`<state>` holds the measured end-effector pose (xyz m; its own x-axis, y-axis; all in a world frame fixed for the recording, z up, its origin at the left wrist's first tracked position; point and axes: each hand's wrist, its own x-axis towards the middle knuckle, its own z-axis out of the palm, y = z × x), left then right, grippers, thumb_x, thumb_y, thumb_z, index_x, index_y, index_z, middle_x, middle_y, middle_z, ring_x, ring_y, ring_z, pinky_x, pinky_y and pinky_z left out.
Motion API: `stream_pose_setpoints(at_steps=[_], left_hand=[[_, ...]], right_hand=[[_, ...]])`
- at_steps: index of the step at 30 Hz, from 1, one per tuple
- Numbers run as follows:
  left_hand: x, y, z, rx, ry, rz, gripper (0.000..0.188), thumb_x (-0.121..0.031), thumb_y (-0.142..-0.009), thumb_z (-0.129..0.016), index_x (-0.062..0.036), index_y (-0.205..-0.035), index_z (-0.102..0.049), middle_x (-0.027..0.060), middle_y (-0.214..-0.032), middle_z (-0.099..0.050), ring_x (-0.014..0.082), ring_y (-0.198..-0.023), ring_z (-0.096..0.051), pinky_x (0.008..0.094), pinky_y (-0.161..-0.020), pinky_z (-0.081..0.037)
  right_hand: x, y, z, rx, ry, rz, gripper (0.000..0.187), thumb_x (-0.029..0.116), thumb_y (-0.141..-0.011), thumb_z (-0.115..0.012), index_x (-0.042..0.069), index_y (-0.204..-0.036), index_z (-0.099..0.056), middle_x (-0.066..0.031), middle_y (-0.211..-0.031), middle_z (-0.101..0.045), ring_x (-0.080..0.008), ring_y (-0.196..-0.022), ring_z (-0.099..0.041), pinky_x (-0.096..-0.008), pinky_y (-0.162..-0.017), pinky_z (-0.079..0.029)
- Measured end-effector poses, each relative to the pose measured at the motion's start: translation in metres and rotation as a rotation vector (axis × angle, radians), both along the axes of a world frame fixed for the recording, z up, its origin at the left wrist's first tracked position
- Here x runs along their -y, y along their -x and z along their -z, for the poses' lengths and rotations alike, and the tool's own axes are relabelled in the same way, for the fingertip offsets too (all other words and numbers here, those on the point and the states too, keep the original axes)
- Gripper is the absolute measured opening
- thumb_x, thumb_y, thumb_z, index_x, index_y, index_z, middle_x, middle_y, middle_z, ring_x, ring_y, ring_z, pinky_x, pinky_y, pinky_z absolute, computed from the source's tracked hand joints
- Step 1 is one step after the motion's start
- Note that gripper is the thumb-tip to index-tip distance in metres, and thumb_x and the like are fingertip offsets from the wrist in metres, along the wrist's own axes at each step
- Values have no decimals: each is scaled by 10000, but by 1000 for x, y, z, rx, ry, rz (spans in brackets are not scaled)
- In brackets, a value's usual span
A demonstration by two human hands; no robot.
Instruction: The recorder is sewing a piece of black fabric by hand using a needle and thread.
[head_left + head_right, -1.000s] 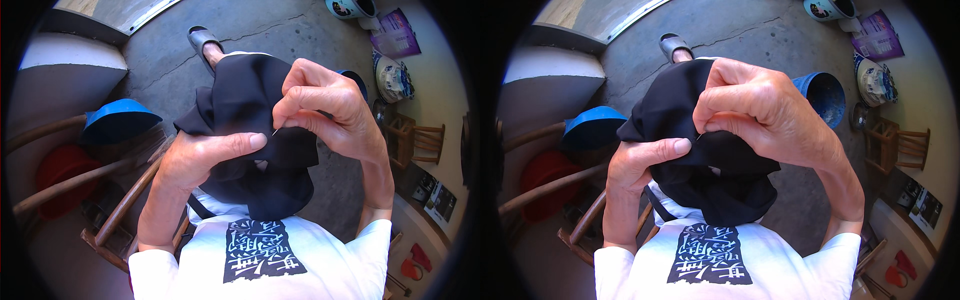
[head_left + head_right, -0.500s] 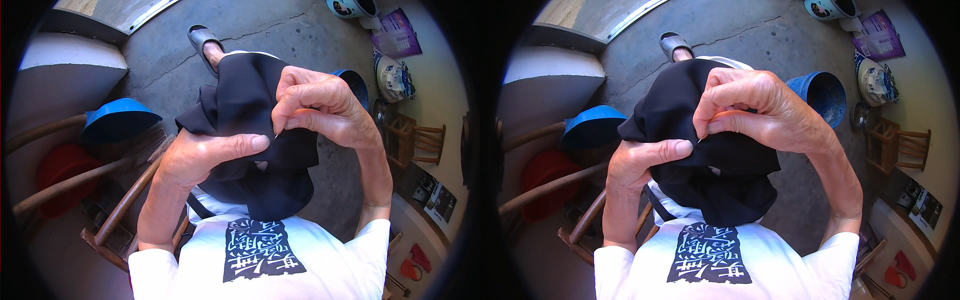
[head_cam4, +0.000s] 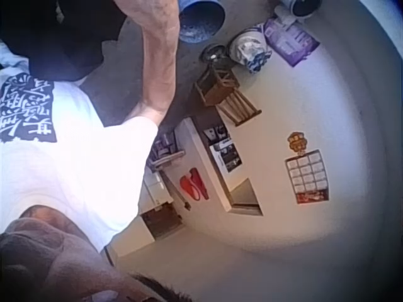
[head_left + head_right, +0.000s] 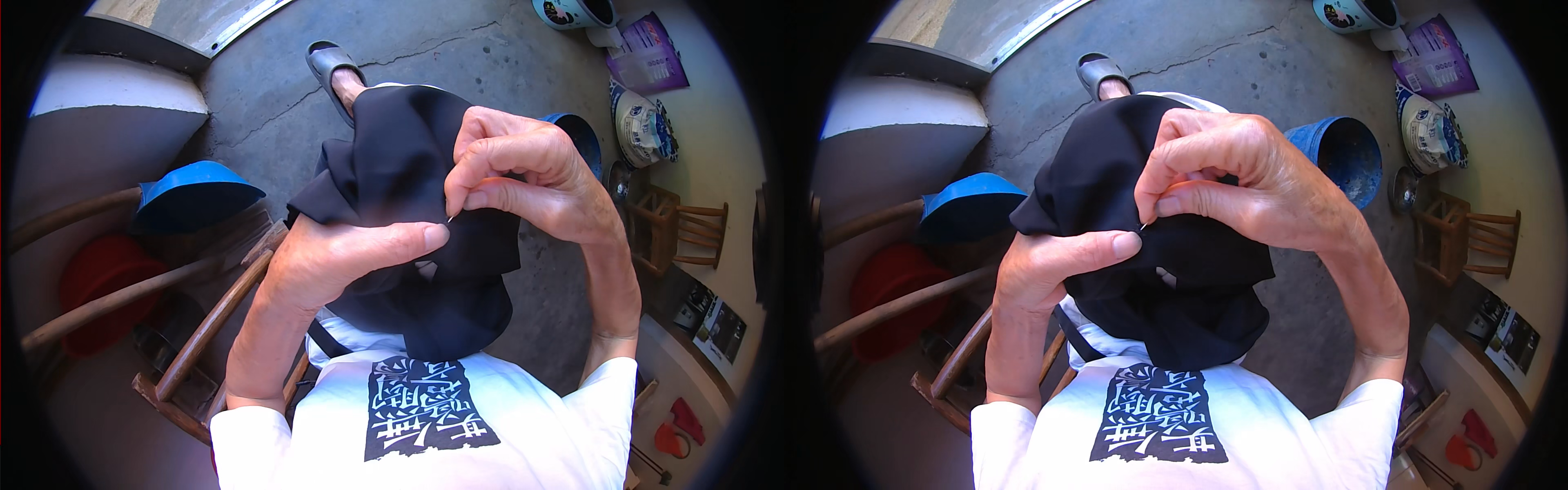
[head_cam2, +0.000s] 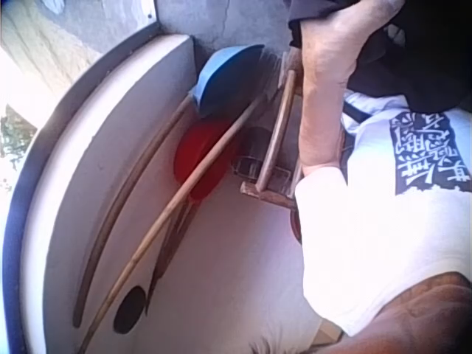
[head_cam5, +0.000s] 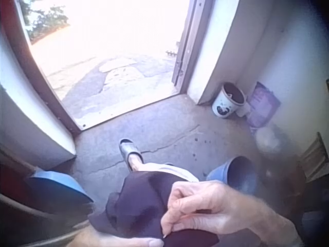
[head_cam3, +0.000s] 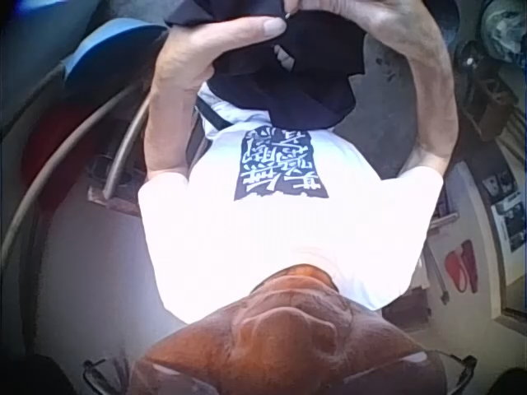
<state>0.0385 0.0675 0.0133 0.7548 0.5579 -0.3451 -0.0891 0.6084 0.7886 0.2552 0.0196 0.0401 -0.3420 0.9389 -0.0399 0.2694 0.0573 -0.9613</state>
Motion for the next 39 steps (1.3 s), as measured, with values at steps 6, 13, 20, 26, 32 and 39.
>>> stream_pose_setpoints(at_steps=[6,13,20,26,32,39], left_hand=[[0,1,0,-11,2,12,422,-128,-751,-781,-8,-1114,-604,38,-955,-625,109,-845,-607,238,-726,-515],[0,0,1,8,21,28,417,-119,-755,-785,1,-1110,-602,42,-947,-628,109,-820,-612,236,-709,-521],[-1,0,3,20,-14,22,435,-141,-758,-792,2,-1120,-598,49,-959,-629,116,-861,-612,243,-746,-520],[-1,-1,2,-4,-82,20,426,-154,-770,-780,-11,-1128,-598,40,-972,-625,108,-871,-602,239,-760,-509],[-1,1,1,15,-24,45,409,-107,-782,-762,-14,-1143,-593,31,-996,-620,101,-881,-594,227,-774,-500],[0,-1,1,53,2,26,410,-101,-788,-766,-13,-1148,-591,31,-1004,-621,101,-890,-596,236,-776,-505]], right_hand=[[0,1,-5,61,-13,1,72,-3,-759,-712,51,-806,-713,-23,-739,-609,-153,-753,-554,-288,-674,-444],[1,-1,4,14,-35,-7,63,22,-753,-730,51,-810,-729,-21,-738,-577,-137,-742,-530,-252,-614,-433],[-1,-1,-4,15,26,-11,82,-11,-760,-715,53,-812,-721,-24,-749,-640,-151,-761,-556,-290,-692,-453],[0,1,-10,93,-14,1,87,-19,-756,-712,51,-806,-719,-33,-741,-627,-159,-756,-555,-293,-649,-445],[-2,0,-8,86,-12,-15,81,-12,-760,-713,51,-810,-720,-32,-739,-619,-160,-754,-551,-292,-650,-442],[-1,-2,-3,-5,44,-25,74,-5,-780,-708,52,-823,-726,-24,-756,-642,-146,-765,-559,-287,-715,-450]])
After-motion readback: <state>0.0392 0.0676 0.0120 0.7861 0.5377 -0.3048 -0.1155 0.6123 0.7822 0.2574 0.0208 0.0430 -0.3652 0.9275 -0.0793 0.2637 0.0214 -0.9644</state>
